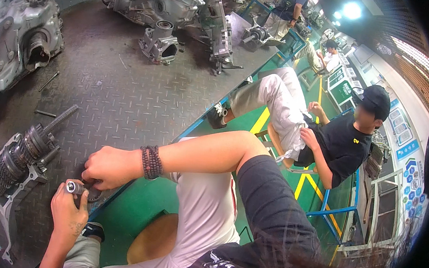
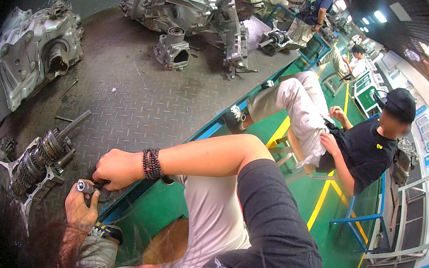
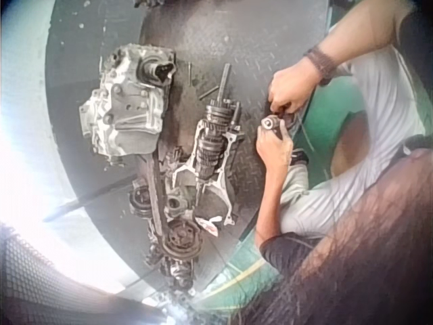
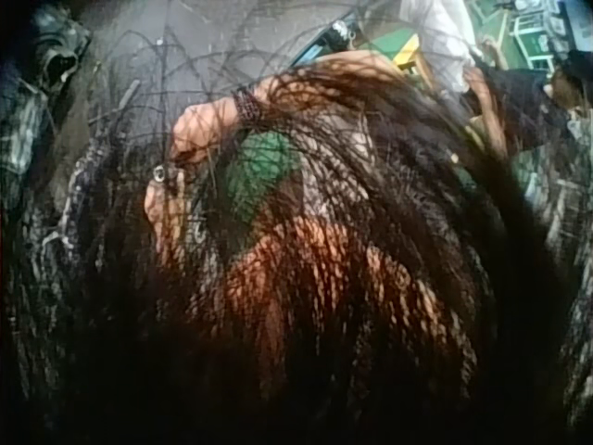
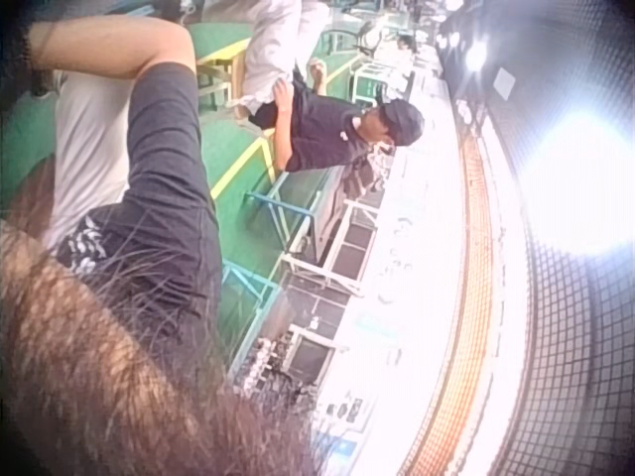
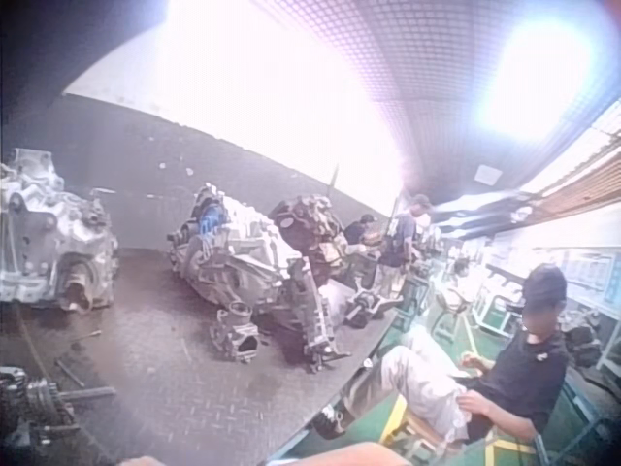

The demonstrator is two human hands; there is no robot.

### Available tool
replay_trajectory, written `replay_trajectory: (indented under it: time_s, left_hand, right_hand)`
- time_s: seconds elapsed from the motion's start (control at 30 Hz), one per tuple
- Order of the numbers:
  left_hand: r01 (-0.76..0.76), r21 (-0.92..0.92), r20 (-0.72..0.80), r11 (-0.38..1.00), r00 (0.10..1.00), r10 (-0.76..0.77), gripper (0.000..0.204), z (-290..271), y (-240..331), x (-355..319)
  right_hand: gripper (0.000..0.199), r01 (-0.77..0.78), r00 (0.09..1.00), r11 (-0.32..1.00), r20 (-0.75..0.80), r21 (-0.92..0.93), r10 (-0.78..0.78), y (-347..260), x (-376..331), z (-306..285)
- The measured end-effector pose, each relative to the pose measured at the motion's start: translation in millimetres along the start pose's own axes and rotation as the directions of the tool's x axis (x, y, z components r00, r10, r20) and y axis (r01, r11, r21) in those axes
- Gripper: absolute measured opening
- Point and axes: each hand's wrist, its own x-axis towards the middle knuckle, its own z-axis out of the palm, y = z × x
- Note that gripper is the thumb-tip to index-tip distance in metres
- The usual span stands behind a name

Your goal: The person assembles internal transmission components by hand, inserting a shaft into a gear housing and then fitting small metal pins and a cylindrical collar into the assembly while it rests on a workbench.

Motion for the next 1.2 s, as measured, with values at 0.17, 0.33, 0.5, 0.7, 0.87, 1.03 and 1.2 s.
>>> replay_trajectory:
  time_s: [0.17, 0.33, 0.5, 0.7, 0.87, 1.03, 1.2]
  left_hand:
    - [-0.003, -0.014, -0.017, 1.0, 1.0, 0.003, 0.016, 0.6, 7.2, 3.1]
    - [0.01, 0.015, 0.0, 1.0, 1.0, -0.01, 0.016, -2.0, 7.0, -0.2]
    - [-0.101, 0.08, -0.081, 0.992, 0.991, 0.107, 0.016, 0.8, -8.0, -5.2]
    - [-0.019, -0.064, 0.09, 0.998, 0.996, 0.025, 0.02, -12.6, -14.8, -5.1]
    - [0.048, -0.136, 0.082, 0.99, 0.996, -0.037, 0.018, -12.0, -14.2, -9.3]
    - [0.034, -0.166, 0.048, 0.986, 0.998, -0.026, 0.021, -11.3, -14.0, -9.4]
    - [-0.015, -0.15, 0.025, 0.989, 1.0, 0.019, 0.027, -13.9, -9.4, -7.2]
  right_hand:
    - [0.024, 0.029, 0.995, 0.996, -0.094, 0.079, -0.022, -2.2, -4.8, -0.1]
    - [0.024, 0.05, 0.995, 0.995, -0.087, 0.09, -0.042, -5.9, 0.2, -1.4]
    - [0.025, 0.05, 0.996, 0.988, -0.08, 0.146, -0.038, -7.7, 6.0, -0.9]
    - [0.02, -0.014, 1.0, 0.999, -0.017, 0.05, 0.014, -19.9, 5.8, -17.0]
    - [0.018, -0.066, 0.998, 0.994, 0.009, 0.084, 0.065, -21.6, 8.2, -14.1]
    - [0.019, -0.06, 0.998, 0.995, 0.004, 0.079, 0.06, -17.9, 7.4, -16.7]
    - [0.019, -0.053, 0.999, 0.996, 0.004, 0.075, 0.052, -18.9, 1.6, -17.4]
